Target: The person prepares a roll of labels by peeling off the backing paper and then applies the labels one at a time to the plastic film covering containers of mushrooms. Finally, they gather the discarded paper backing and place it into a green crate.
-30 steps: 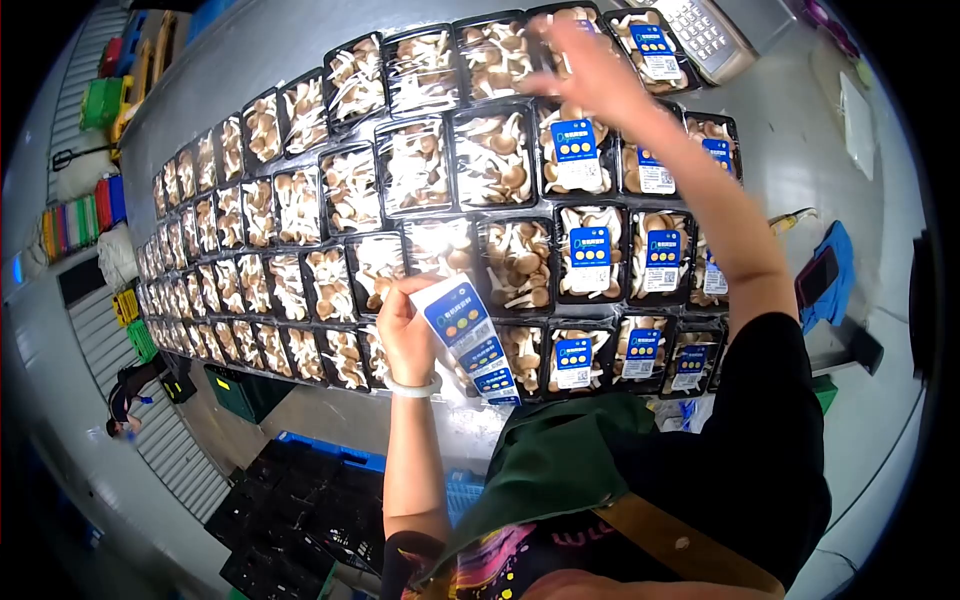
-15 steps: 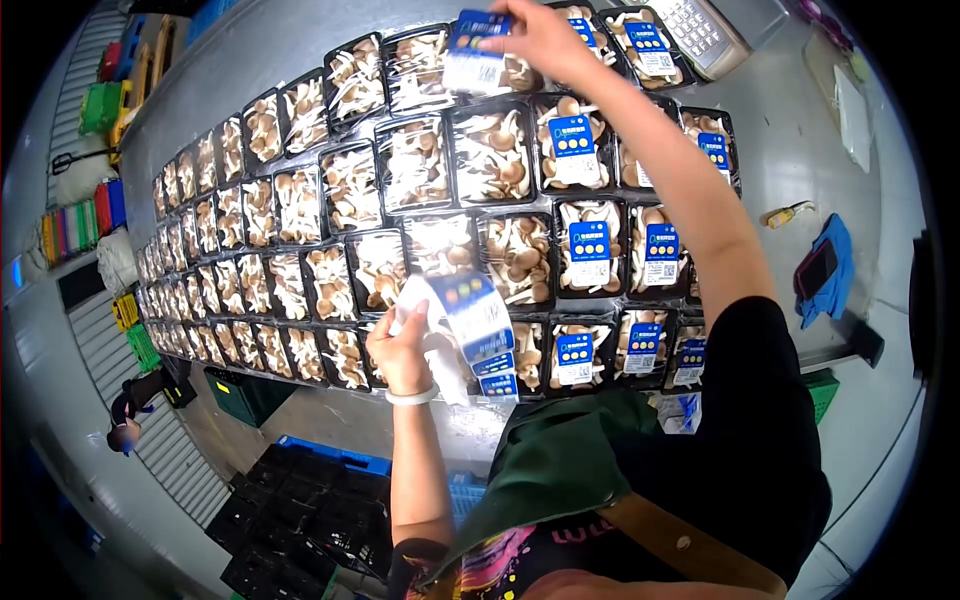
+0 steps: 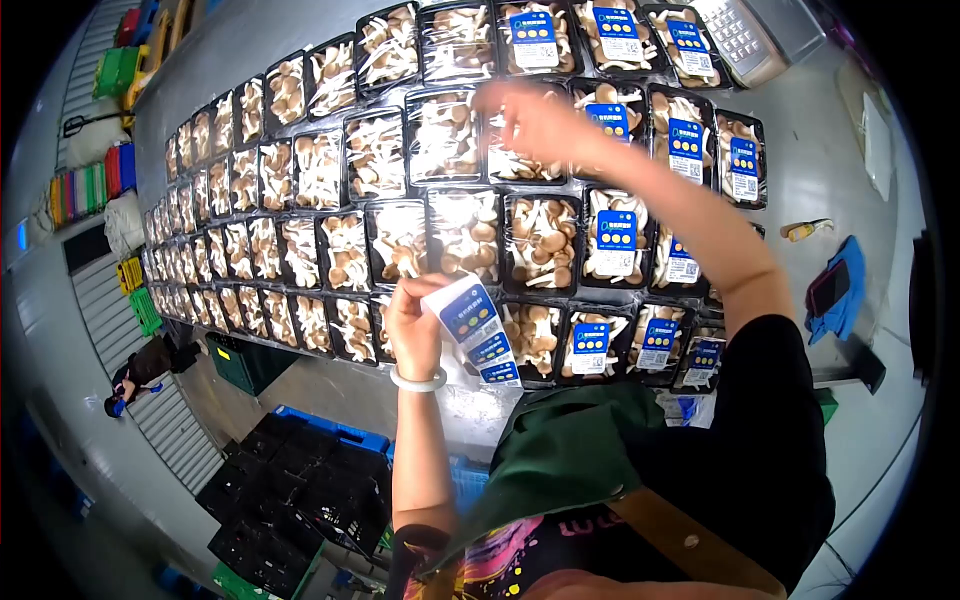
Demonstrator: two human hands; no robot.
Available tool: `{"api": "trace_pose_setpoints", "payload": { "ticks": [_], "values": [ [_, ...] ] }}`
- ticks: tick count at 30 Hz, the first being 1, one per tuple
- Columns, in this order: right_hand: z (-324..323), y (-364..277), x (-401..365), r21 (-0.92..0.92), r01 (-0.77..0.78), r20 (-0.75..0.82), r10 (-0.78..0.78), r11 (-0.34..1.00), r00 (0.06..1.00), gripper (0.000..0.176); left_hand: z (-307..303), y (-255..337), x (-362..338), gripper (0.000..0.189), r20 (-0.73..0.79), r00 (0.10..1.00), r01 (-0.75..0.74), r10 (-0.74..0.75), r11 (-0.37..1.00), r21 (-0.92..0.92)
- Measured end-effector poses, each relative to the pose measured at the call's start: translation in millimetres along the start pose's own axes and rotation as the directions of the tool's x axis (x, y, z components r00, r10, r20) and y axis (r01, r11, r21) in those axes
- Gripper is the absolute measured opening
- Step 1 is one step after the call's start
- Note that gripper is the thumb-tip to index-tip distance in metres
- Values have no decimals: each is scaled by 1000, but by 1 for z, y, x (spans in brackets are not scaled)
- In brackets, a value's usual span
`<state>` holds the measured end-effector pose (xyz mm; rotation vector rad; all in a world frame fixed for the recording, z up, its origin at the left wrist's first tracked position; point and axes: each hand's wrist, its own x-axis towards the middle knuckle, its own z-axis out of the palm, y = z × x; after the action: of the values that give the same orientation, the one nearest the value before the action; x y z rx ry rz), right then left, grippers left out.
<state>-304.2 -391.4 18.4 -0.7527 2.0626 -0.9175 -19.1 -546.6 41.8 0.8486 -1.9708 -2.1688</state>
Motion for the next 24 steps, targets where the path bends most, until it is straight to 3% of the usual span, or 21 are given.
{"api": "trace_pose_setpoints", "payload": {
  "ticks": [1, 2, 3, 4, 5, 6, 7, 9, 10, 11, 12, 13, 14, 15, 17, 19, 20, 21, 23, 24],
  "values": [
    [44, 11, -18, 187, 62, 180, -97, 980, 979, 57, 5, -2, 1, 16, -13, 1000, 0, -1, 998, -59],
    [48, -18, -49, 123, 123, 350, -159, 985, 923, 53, 10, -1, 3, 16, -22, 1000, -18, 18, 1000, -4],
    [67, -22, -69, 199, 283, 305, -334, 938, 892, 49, 16, 3, 3, 16, -30, 999, -37, 38, 998, 51],
    [91, -13, -79, 162, 417, 216, -444, 894, 870, 45, 21, 8, 1, 15, -22, 1000, 18, -16, 997, 73],
    [91, -23, -90, 179, 308, 268, -347, 934, 898, 36, 23, 11, -2, 15, -14, 997, 73, -72, 993, 96],
    [94, -22, -95, 221, 308, 225, -355, 926, 907, 31, 20, 10, -4, 9, 23, 998, 57, -65, 969, 242],
    [95, -19, -97, 261, 310, 181, -361, 914, 915, 26, 22, 3, -8, 7, -12, 996, 92, -91, 976, 196],
    [81, -18, -94, 251, 460, 23, -480, 852, 877, 18, 26, 9, -19, 20, -62, 982, 188, -177, 936, 296],
    [60, -17, -92, 319, 406, 49, -443, 856, 895, 16, 13, -7, -23, 29, -106, 986, 164, -129, 867, 471],
    [51, -5, -79, 308, 341, -33, -348, 888, 937, 14, 7, -11, -28, 30, -139, 982, 174, -125, 886, 430],
    [28, -4, -69, 445, 170, -102, -138, 879, 985, 16, -1, -20, -31, 26, -199, 980, 80, -11, 936, 342],
    [15, 13, -50, 441, 195, -342, -37, 876, 939, 20, -7, -26, -35, 21, -269, 959, -22, 92, 967, 255],
    [-7, 20, -41, 308, 124, -397, 9, 943, 918, 28, -9, -17, -37, 30, -344, 938, 60, -49, 998, 21],
    [-12, 30, -30, 199, 107, -418, -14, 974, 908, 33, -16, -13, -40, 28, -315, 943, 81, -108, 992, -99],
    [10, 66, 3, -24, 145, -443, -141, 989, 886, 39, -31, -20, -40, 19, -221, 971, 38, -94, 968, -246],
    [22, 76, 15, -294, 35, -382, -151, 955, 911, 42, -19, -7, -39, 18, -188, 978, 39, -93, 961, -274],
    [22, 71, 17, -376, -13, -328, -120, 926, 937, 48, -7, 6, -42, 29, -225, 967, 77, -118, 980, -182],
    [24, 68, 16, -376, -5, -321, -125, 927, 939, 48, -8, 3, -43, 34, -258, 965, 54, -39, 997, 54],
    [27, 58, 9, -639, -61, -395, -258, 767, 882, 61, -21, -8, -44, 21, -75, 993, -62, 91, 945, 321],
    [26, 53, 3, -704, -90, -412, -301, 704, 860, 73, -20, -11, -45, 11, -119, 988, -56, 98, 948, 313]
  ]
}}
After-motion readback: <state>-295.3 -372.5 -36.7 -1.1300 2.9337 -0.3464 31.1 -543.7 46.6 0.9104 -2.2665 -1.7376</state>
